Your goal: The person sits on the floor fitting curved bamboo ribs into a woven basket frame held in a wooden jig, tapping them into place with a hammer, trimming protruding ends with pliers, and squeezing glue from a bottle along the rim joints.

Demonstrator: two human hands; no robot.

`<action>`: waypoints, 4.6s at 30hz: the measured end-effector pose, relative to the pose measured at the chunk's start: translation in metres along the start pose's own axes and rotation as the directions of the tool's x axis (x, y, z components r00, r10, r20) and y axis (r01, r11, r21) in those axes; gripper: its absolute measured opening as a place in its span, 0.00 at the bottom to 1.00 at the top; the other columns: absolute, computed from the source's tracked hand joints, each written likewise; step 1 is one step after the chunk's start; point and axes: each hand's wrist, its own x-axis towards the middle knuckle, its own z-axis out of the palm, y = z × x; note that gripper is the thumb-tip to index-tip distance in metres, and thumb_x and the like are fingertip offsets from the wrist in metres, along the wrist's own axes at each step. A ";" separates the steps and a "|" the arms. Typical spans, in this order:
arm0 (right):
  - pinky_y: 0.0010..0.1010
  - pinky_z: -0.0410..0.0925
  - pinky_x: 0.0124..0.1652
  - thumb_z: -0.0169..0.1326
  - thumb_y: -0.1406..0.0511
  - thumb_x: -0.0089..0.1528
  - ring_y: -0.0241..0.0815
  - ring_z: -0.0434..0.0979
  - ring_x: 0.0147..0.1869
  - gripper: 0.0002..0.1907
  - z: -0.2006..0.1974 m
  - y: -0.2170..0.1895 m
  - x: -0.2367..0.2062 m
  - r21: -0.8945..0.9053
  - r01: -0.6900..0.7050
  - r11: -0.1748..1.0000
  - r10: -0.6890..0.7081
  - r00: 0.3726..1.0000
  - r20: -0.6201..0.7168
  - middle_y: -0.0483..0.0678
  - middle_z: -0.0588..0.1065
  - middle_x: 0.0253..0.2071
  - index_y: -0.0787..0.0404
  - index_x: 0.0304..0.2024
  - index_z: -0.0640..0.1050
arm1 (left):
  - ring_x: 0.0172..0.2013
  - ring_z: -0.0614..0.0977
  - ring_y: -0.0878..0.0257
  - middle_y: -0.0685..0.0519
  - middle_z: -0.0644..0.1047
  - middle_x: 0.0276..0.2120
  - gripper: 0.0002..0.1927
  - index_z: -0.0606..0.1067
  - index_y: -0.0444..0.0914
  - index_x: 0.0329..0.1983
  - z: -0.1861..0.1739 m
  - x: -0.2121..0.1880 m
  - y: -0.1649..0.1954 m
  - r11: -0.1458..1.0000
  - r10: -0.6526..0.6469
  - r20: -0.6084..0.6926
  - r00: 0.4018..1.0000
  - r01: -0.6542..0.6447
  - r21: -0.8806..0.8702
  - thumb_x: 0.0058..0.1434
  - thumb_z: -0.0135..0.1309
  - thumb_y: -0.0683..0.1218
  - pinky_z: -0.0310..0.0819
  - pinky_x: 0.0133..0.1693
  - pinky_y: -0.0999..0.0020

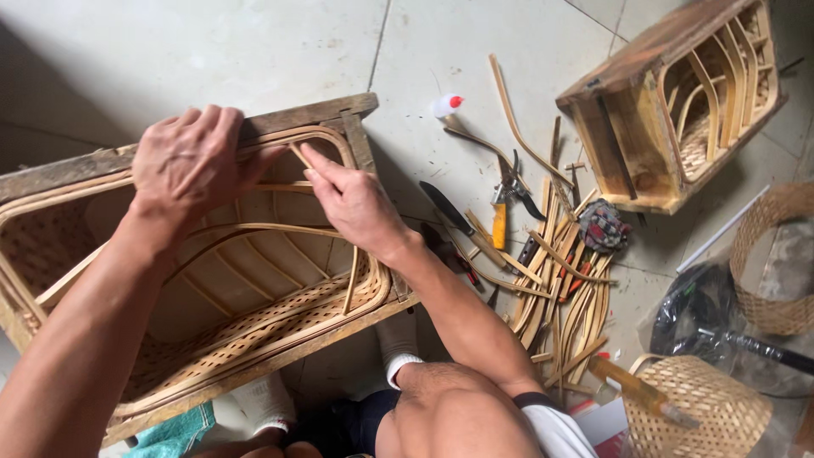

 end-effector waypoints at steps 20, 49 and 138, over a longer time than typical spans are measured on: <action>0.55 0.64 0.56 0.60 0.54 0.63 0.68 0.71 0.60 0.24 -0.268 0.236 -0.013 -0.516 -0.721 0.462 0.373 0.686 -0.624 0.67 0.73 0.54 0.65 0.52 0.76 | 0.50 0.82 0.52 0.46 0.80 0.49 0.42 0.69 0.36 0.64 0.021 -0.231 0.063 0.940 0.038 -0.201 0.979 -0.103 -0.326 0.57 0.52 0.69 0.74 0.56 0.51; 0.17 0.61 0.30 0.46 0.64 0.76 0.25 0.62 0.32 0.23 0.014 0.007 0.000 0.259 0.171 0.951 -0.141 0.981 -0.133 0.38 0.71 0.41 0.58 0.73 0.65 | 0.36 0.81 0.54 0.49 0.78 0.34 0.24 0.71 0.33 0.54 0.012 -0.218 0.099 0.838 0.071 -0.026 0.997 -0.074 -0.540 0.60 0.59 0.50 0.76 0.41 0.61; 0.46 0.64 0.56 0.58 0.65 0.65 0.59 0.70 0.58 0.17 -0.158 0.130 0.006 -0.667 -0.234 0.708 0.154 0.972 -0.177 0.59 0.74 0.54 0.64 0.55 0.77 | 0.52 0.81 0.52 0.44 0.79 0.55 0.31 0.69 0.36 0.65 -0.037 -0.180 0.049 0.848 0.075 -0.286 0.955 -0.212 -0.486 0.61 0.62 0.51 0.76 0.53 0.57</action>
